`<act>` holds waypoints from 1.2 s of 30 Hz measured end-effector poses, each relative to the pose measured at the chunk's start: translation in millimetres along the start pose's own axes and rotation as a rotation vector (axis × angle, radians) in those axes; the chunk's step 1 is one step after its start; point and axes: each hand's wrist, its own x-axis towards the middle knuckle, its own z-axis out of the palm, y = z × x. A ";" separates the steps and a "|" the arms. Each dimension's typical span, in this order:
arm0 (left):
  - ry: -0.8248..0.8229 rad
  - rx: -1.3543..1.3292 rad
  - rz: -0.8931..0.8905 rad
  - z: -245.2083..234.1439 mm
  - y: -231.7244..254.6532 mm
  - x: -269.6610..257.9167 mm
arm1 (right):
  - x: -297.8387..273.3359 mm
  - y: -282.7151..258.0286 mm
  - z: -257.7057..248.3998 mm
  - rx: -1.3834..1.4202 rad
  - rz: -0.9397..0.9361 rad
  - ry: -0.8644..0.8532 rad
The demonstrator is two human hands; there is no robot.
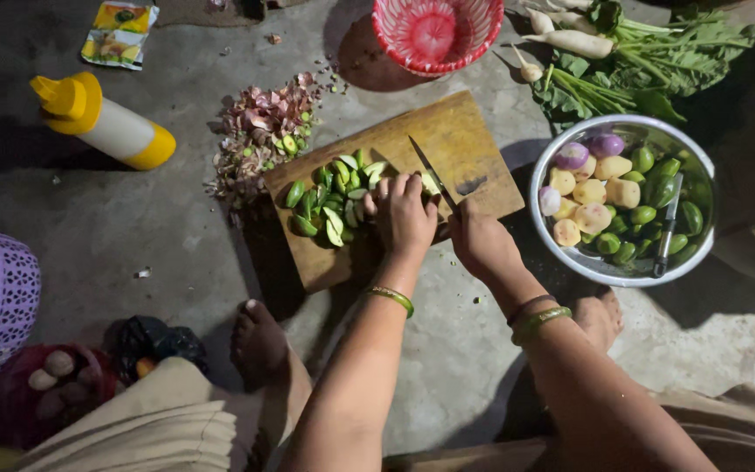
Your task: The person peels and chops green vegetables on a wooden cutting board using a knife. They transfer the chopped pieces into a metal bowl and continue processing more vegetables from a nearby container.
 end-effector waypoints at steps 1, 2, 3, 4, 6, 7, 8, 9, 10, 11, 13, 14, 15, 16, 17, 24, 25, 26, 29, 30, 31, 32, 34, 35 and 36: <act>-0.027 -0.012 -0.008 0.1 0.4 1.1 | 1.4 0.4 -0.4 -0.011 -0.012 0.001; -0.054 -0.024 -0.017 1.0 -0.1 2.1 | 3.1 1.2 -0.4 -0.021 -0.024 0.002; -0.062 -0.041 -0.022 2.0 -1.8 1.9 | 2.4 2.0 1.0 -0.017 -0.018 0.004; -0.070 -0.057 -0.027 3.8 -4.0 2.4 | 1.8 2.8 2.8 -0.013 -0.013 0.006; -0.085 -0.081 -0.027 6.2 -8.9 0.6 | -0.1 3.2 7.3 -0.003 0.008 -0.010; -0.088 -0.090 -0.022 7.6 -11.0 1.5 | 1.5 3.3 8.4 0.002 0.021 -0.026; -0.092 -0.098 -0.017 9.0 -12.9 2.3 | 2.7 3.4 9.5 0.006 0.034 -0.042; -0.110 -0.100 -0.027 10.6 -14.0 2.2 | 3.2 4.1 10.2 0.008 0.035 -0.041; -0.128 -0.102 -0.037 12.1 -15.3 2.1 | 3.6 4.8 11.3 0.010 0.037 -0.041; -0.146 -0.104 -0.047 13.6 -16.3 1.5 | 2.8 5.9 12.7 0.013 0.038 -0.040; -0.168 -0.099 -0.043 16.3 -19.2 1.6 | 2.5 6.6 16.7 0.008 0.027 -0.018; -0.178 -0.096 -0.041 17.5 -20.5 1.7 | 2.4 6.4 18.9 0.005 0.021 -0.006; -0.160 -0.095 -0.029 18.6 -21.6 1.1 | 1.8 6.0 21.5 -0.008 0.008 0.001; -0.142 -0.093 -0.017 19.6 -22.3 0.1 | 0.9 5.4 24.0 -0.020 -0.006 0.008; -0.124 -0.091 -0.006 20.4 -22.9 -1.0 | -0.2 5.0 25.9 -0.032 -0.020 0.014; -0.106 -0.103 -0.010 21.4 -21.9 -0.9 | 0.3 3.2 21.1 -0.171 -0.002 -0.023; -0.108 -0.095 -0.015 21.1 -21.1 -0.4 | 2.0 3.7 18.5 -0.183 -0.007 -0.027; -0.110 -0.087 -0.020 20.6 -20.3 0.2 | 3.4 4.0 16.4 -0.195 -0.013 -0.032; -0.079 -0.100 -0.006 19.6 -17.9 2.0 | 7.2 5.5 10.5 -0.208 -0.009 -0.047; -0.080 -0.095 -0.007 19.8 -17.2 2.1 | 8.0 6.4 9.8 -0.197 0.005 -0.055; -0.083 -0.090 -0.009 20.3 -16.7 2.2 | 8.8 7.3 9.9 -0.184 0.020 -0.064; -0.085 -0.085 -0.010 20.9 -16.4 2.4 | 9.3 8.5 10.4 -0.172 0.035 -0.073; -0.086 -0.084 0.008 21.3 -17.9 3.5 | 10.7 10.5 12.4 -0.160 0.018 -0.064; -0.088 -0.085 0.017 21.7 -18.0 3.2 | 10.3 11.8 14.0 -0.154 0.011 -0.059; -0.089 -0.082 0.021 21.9 -17.8 2.3 | 9.2 12.8 16.0 -0.153 0.006 -0.040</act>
